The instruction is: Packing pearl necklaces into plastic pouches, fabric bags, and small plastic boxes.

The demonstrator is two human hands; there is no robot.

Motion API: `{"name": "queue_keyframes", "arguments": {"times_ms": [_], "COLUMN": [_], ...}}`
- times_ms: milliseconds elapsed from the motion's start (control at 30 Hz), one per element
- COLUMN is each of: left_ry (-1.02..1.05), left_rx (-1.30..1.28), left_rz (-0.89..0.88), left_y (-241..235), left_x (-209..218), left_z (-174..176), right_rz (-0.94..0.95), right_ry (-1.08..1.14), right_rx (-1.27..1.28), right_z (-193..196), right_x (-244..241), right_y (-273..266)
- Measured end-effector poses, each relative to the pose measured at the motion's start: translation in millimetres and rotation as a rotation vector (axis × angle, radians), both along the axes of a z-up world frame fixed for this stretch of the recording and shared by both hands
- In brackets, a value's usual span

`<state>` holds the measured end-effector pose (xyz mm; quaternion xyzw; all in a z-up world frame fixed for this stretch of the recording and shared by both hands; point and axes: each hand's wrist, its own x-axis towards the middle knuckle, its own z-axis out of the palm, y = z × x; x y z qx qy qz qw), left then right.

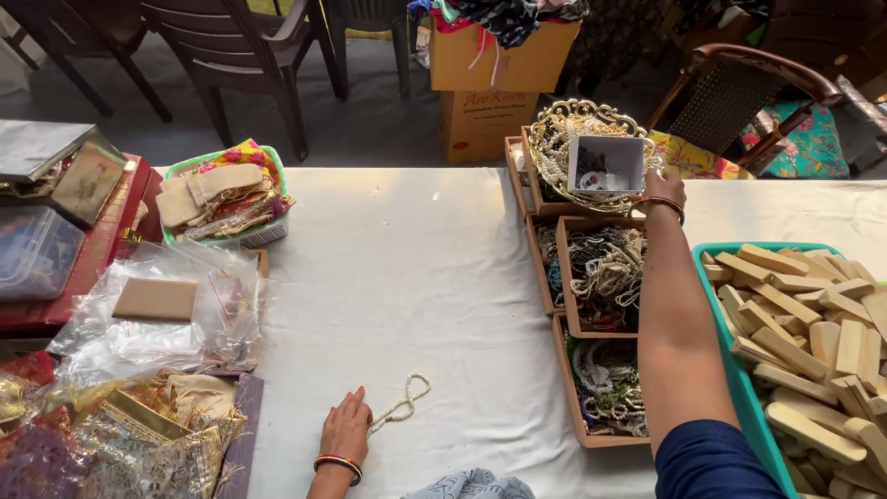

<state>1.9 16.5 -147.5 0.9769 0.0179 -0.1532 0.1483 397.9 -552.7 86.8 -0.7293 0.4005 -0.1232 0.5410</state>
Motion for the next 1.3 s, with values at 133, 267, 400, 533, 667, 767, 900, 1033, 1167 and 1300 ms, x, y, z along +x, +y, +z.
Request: {"name": "queue_keyframes", "arguments": {"times_ms": [133, 267, 400, 533, 667, 767, 900, 1033, 1167, 1300], "left_ry": [-0.074, 0.031, 0.076, 0.183, 0.106, 0.076, 0.083, 0.041, -0.335, -0.282], "left_rx": [-0.02, -0.077, -0.774, -1.364, -1.684, -1.629, -1.379, -1.306, -0.465, -0.099], "left_rz": [0.006, 0.015, 0.135, 0.284, 0.512, 0.611, 0.674, 0.708, 0.099, -0.313], "left_y": [-4.8, -1.8, 7.6, 18.5, 39.8, 55.4, 55.6, 43.0, 17.9, -4.0], "left_x": [2.4, 26.7, 65.2, 80.3, 87.2, 86.8, 83.2, 74.4, 56.4, 54.0], "left_z": [16.9, 40.3, 46.6, 81.0, 75.1, 40.9, 6.0, -9.1, -7.3, -8.1], "right_rz": [0.487, 1.307, 1.647, 1.398, 1.142, 0.991, 0.931, 0.897, 1.076, 1.297], "right_ry": [-0.237, -0.016, -0.179, 0.112, 0.039, 0.012, 0.055, 0.149, -0.102, -0.216], "right_rx": [-0.394, -0.298, -0.074, 0.68, 0.966, 1.01, 0.928, 0.334, -0.664, -1.126], "right_z": [-28.5, -91.9, -144.4, -175.0, -162.4, -156.0, -187.6, -208.1, -218.2, -261.8], "right_x": [-58.6, -187.6, -279.4, -290.8, -277.6, -270.4, -261.3, -276.1, -305.4, -314.6], "right_y": [123.4, 260.5, 345.8, 352.4, 316.9, 293.3, 277.3, 304.4, 337.7, 353.2]}}
